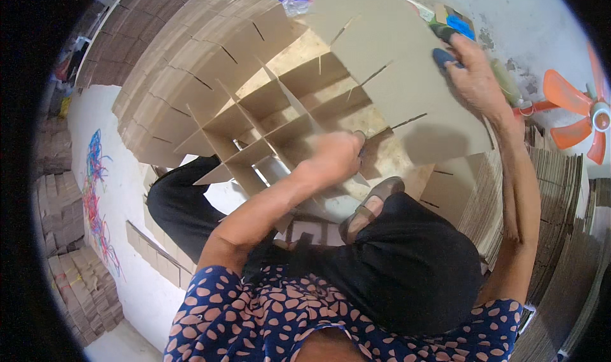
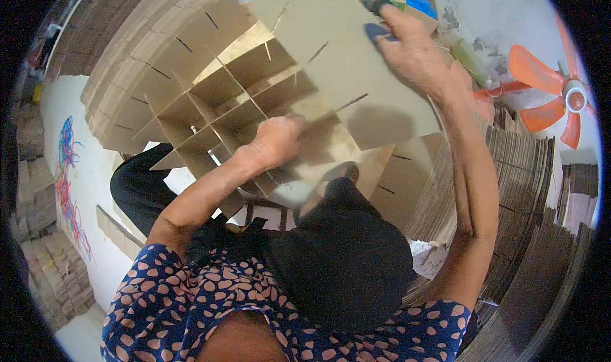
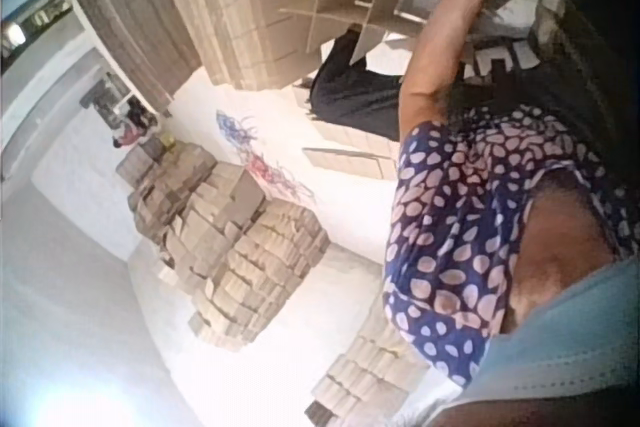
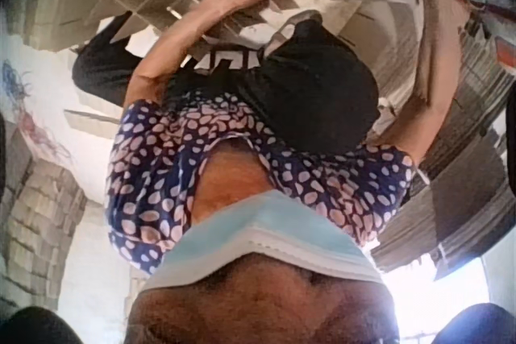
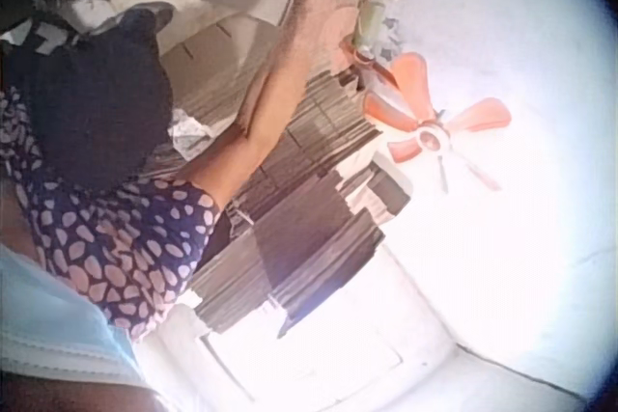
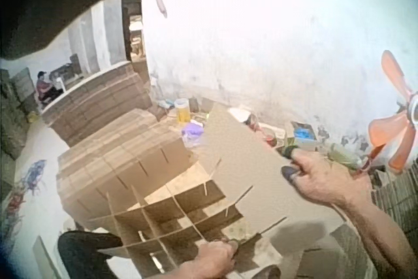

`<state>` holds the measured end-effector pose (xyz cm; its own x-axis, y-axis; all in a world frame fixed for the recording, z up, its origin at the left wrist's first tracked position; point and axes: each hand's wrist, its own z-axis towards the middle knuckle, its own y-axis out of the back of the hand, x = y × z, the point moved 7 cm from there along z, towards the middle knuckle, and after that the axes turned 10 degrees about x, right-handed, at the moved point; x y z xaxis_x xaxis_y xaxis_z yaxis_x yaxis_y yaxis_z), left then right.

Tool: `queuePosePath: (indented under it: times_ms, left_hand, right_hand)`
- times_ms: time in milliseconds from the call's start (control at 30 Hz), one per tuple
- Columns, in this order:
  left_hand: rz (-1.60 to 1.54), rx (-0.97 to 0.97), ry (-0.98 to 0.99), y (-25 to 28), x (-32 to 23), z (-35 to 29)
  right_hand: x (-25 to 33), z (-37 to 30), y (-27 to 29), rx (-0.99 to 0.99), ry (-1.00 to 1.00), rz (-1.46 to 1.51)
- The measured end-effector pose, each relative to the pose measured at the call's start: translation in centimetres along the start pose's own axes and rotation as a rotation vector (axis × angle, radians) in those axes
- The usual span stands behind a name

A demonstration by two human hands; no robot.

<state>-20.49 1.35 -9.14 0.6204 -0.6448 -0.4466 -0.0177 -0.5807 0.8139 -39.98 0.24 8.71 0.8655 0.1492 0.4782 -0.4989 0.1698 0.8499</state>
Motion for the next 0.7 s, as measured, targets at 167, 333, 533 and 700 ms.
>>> queuePosePath:
  times_ms: [167, 333, 533, 700]
  left_hand:
    - [-0.027, -0.042, -0.048, 0.1, -0.5, -0.3]
    - [-0.017, -0.019, -0.055, 0.3, -0.6, -0.3]
    - [-0.055, -0.009, -0.044, 0.2, -0.5, 0.0]
    - [-0.069, -0.063, -0.062, -0.2, -0.1, 0.1]
  right_hand:
    - [2.7, 2.1, -2.2, 0.236, -0.074, -0.016]
    - [4.9, 3.1, -2.8, 0.275, 0.041, -0.086]
    - [5.9, 3.3, -4.4, 0.305, 0.059, -0.113]
    - [4.2, 2.8, -9.7, 0.329, 0.037, -0.181]
